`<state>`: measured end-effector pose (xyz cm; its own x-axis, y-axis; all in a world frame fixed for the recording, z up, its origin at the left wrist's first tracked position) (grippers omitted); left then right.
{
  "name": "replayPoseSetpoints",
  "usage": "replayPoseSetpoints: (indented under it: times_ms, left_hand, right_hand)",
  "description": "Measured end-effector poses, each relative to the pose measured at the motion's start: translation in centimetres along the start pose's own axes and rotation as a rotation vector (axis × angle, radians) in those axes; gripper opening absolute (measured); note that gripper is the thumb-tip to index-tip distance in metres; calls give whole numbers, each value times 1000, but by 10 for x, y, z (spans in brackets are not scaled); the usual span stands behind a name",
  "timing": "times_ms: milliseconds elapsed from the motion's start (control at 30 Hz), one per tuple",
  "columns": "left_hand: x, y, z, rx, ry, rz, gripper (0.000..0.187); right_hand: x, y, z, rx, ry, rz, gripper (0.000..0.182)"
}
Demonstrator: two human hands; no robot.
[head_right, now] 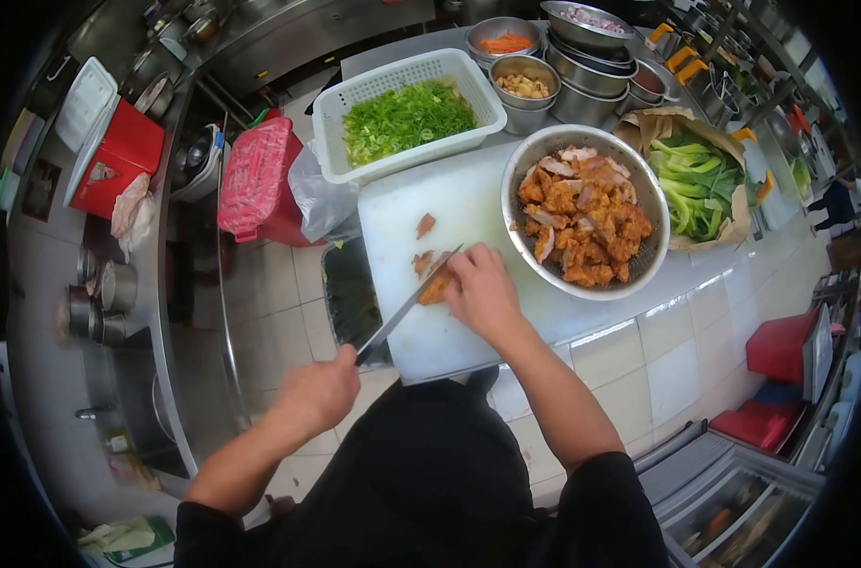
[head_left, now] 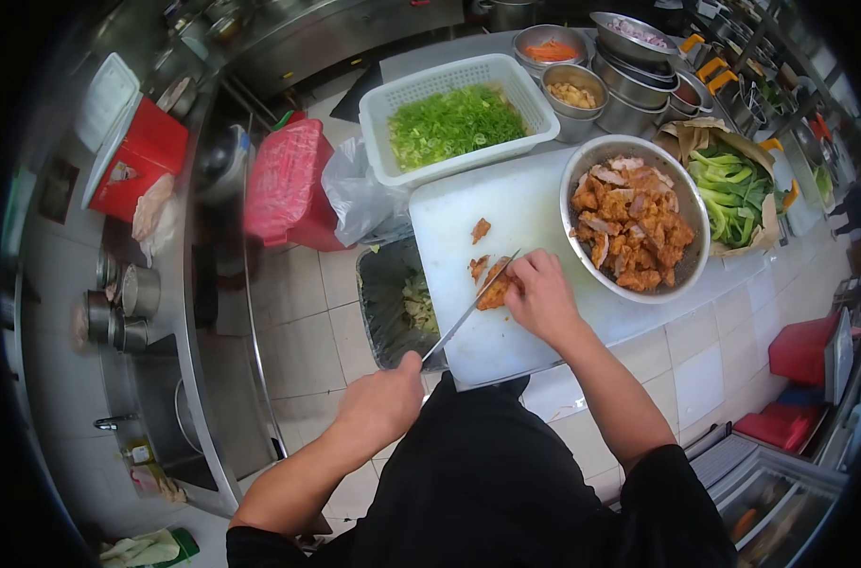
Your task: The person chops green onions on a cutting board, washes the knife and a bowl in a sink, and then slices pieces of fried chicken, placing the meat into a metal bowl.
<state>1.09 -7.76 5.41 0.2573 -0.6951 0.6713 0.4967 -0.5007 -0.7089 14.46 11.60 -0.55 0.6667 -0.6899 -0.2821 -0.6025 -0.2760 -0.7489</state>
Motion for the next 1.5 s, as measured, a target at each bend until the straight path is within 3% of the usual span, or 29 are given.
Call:
replayPoseSetpoints:
  times_ms: [100,233,333,533,667,767,1033,1167,1267,1400,1500]
  left_hand:
    - [-46,23,11,39,10,-15,22]
    - [-80,6,19,69,40,-3,25]
    - [-59,-14,14,72,6,129,22]
    - [8,-13,15,-101,-23,-104,23]
    - [-41,37,11,28,-30,-65,21]
    - [-73,19,31,22,29,-20,20]
    - [2,-5,25,-89,-14,-135,23]
    - [-51,41,22,20,-6,-84,26]
    - [-69,15,41,10,71,-82,28]
    - [-35,-26,18,21,2,41,25]
    - [-42,-40,-27,-27,-82,265,21]
  right_hand:
    - [4,5,1,-9,4,-34,15]
    - [6,-5,-1,-76,-38,-6,15]
    - [8,-18,-1,-71,-18,96,13]
    - [9,-8,4,-38,-37,72,13]
    - [16,-1,5,-57,-41,50,12]
    - [8,-3,5,-73,-47,44,11]
    - [16,-14,12,-107,-57,54,12]
    - [17,-7,17,-131,-51,85,12]
    - [19,-2,18,-87,-53,6,21]
    - [21,-14,7,-16,-25,13,64]
    - [16,3,3,42,-61,-91,99]
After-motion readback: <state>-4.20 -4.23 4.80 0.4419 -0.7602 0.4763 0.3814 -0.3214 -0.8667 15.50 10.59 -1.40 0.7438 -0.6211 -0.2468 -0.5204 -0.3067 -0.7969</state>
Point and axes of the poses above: each hand's wrist, its own x-axis away from the middle knuckle, its own y-axis out of the palm, z = x × y, the point moved 8 cm from there along -x, towards the middle knuckle, and after that the axes turned 2 degrees about -z, right-handed, at the moved point
